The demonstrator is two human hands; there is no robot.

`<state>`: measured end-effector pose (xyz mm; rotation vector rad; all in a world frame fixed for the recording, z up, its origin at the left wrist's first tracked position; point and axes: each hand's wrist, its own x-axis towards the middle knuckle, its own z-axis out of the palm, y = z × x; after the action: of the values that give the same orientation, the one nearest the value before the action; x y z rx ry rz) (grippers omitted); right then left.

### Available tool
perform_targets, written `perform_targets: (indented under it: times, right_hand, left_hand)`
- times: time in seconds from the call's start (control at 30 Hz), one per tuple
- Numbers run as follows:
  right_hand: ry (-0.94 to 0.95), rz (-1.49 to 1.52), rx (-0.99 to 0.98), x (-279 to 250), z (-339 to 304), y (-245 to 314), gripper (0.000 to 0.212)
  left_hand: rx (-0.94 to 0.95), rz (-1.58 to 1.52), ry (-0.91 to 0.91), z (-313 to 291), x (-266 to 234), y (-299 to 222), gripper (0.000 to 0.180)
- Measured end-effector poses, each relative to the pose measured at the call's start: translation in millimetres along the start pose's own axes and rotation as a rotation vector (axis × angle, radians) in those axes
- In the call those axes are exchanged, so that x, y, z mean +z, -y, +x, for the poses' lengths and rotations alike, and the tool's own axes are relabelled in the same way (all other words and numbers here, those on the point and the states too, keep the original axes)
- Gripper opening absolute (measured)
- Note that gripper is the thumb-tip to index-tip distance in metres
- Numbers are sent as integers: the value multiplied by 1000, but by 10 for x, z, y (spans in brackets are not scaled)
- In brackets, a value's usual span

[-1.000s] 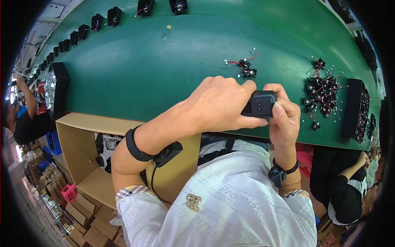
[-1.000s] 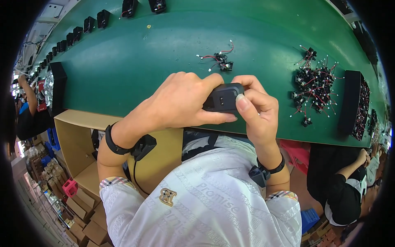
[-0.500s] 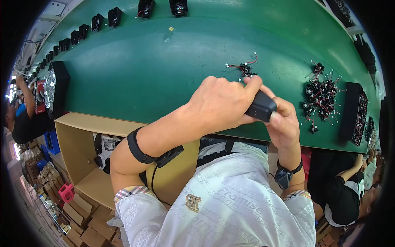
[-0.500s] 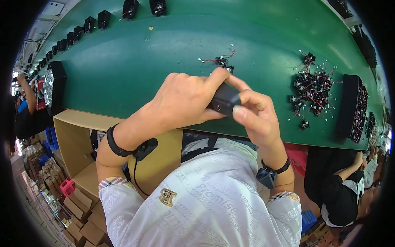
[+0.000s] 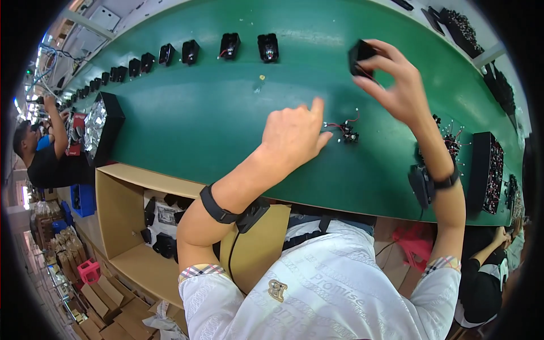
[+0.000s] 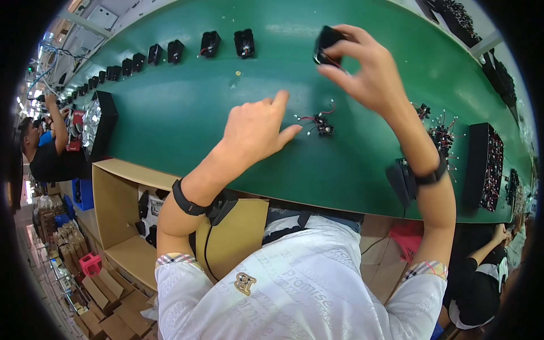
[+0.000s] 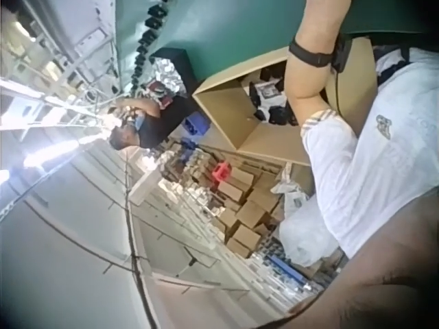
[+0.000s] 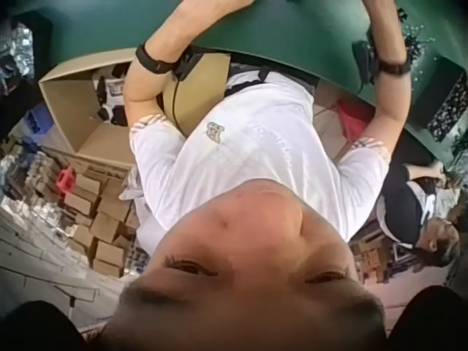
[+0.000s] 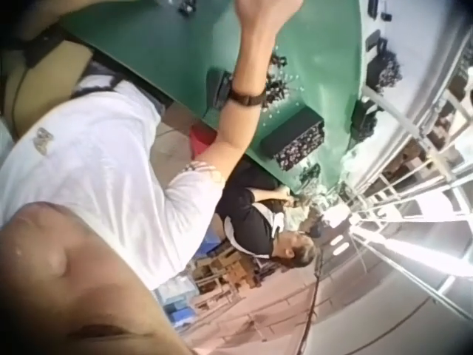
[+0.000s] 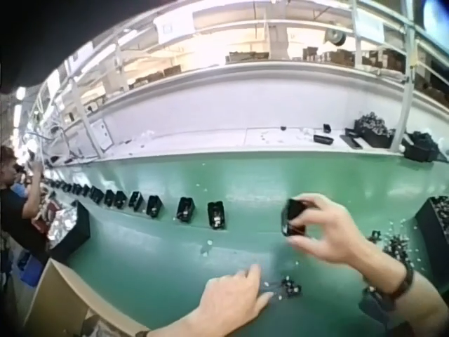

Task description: The person picks up a black plastic housing from a box, retrieves a circuit board with wires from the table, and inserts the board into the housing. They then press a plastic cover onto the housing and place the assembled unit onto the green workbench.

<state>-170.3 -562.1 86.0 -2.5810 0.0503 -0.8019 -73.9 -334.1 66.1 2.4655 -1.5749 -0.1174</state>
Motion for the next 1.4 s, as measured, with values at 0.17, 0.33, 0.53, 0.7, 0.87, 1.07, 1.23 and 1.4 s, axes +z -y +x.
perform_targets:
  times: [0.17, 0.33, 0.53, 0.7, 0.87, 1.07, 1.23, 1.4]
  right_hand:
    - [73, -212, 24, 830, 554, -498, 24]
    - [212, -275, 101, 1115, 665, -596, 30]
    - [175, -217, 61, 1083, 513, -655, 38]
    - [-17, -127, -59, 717, 271, -402, 37]
    - [317, 186, 212, 203, -175, -22, 34]
    - [372, 135, 197, 319, -725, 275, 36]
    - [291, 159, 263, 405, -903, 244, 27]
    - [91, 115, 206, 454, -1077, 152, 20]
  left_hand:
    - [94, -32, 44, 5, 180, -24, 41]
    - [81, -58, 50, 40, 138, 100, 39]
    - [60, -58, 55, 72, 92, 115, 39]
    - [133, -108, -62, 45, 30, 125, 39]
    - [52, -151, -95, 37, -74, 168, 35]
    - [16, -235, -117, 59, -116, 307, 30]
    - [-193, -473, -248, -409, -632, 671, 25]
    - [-524, -589, -814, -1528, -966, 1646, 16]
